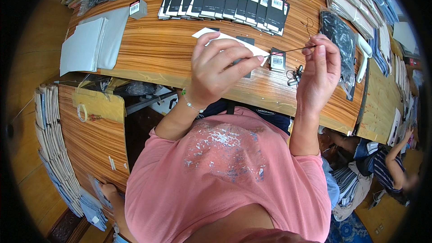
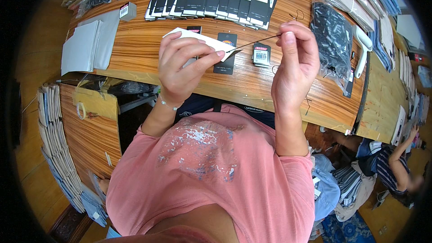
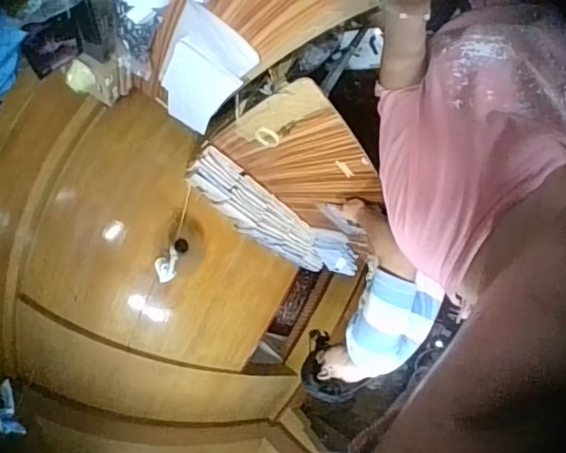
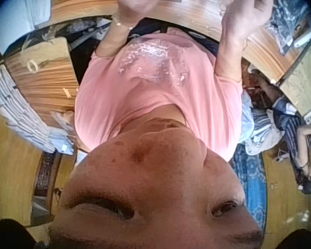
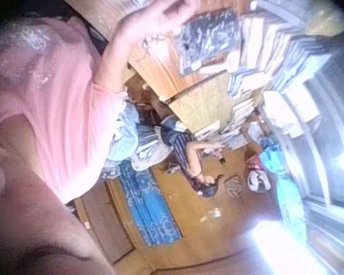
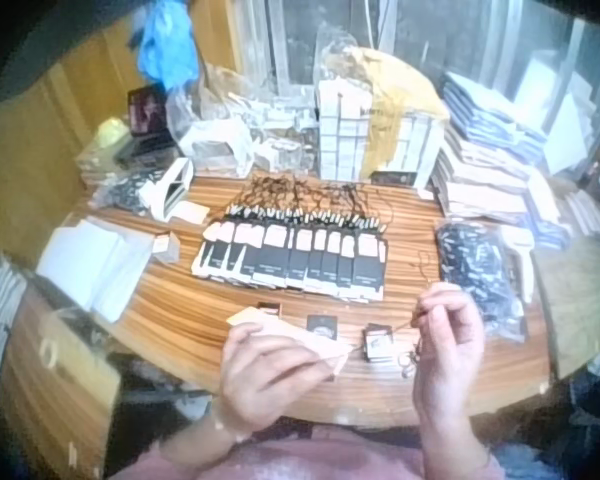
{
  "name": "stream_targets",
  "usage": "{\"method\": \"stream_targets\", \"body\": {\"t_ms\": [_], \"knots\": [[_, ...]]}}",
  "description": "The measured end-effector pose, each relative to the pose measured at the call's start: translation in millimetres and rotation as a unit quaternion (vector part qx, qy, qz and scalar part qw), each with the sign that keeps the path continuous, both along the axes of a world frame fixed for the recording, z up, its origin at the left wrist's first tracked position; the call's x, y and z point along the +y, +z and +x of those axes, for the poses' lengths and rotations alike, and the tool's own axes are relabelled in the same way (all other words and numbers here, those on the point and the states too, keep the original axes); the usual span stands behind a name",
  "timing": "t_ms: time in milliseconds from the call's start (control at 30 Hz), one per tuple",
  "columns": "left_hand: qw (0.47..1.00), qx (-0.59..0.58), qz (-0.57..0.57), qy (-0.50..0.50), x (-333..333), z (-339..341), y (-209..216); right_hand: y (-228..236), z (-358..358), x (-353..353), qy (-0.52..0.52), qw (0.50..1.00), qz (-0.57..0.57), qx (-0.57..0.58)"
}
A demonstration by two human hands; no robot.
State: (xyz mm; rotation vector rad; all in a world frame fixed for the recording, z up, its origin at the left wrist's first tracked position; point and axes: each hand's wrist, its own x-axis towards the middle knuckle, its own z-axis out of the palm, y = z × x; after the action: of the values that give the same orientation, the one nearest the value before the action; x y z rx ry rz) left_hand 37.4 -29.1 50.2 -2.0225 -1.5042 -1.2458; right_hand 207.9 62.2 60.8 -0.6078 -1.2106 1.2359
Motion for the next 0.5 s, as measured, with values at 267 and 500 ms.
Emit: {"method": "stream_targets", "body": {"t_ms": [267, 500], "knots": [[0.994, -0.102, 0.029, -0.027, 11, -12, -17, 11, 0, -10, 0.137, 0.985, 0.082, 0.065], [0.880, -0.431, -0.104, -0.173, 20, 2, -29, 11, -8, -13, 0.280, 0.952, -0.026, 0.121]]}}
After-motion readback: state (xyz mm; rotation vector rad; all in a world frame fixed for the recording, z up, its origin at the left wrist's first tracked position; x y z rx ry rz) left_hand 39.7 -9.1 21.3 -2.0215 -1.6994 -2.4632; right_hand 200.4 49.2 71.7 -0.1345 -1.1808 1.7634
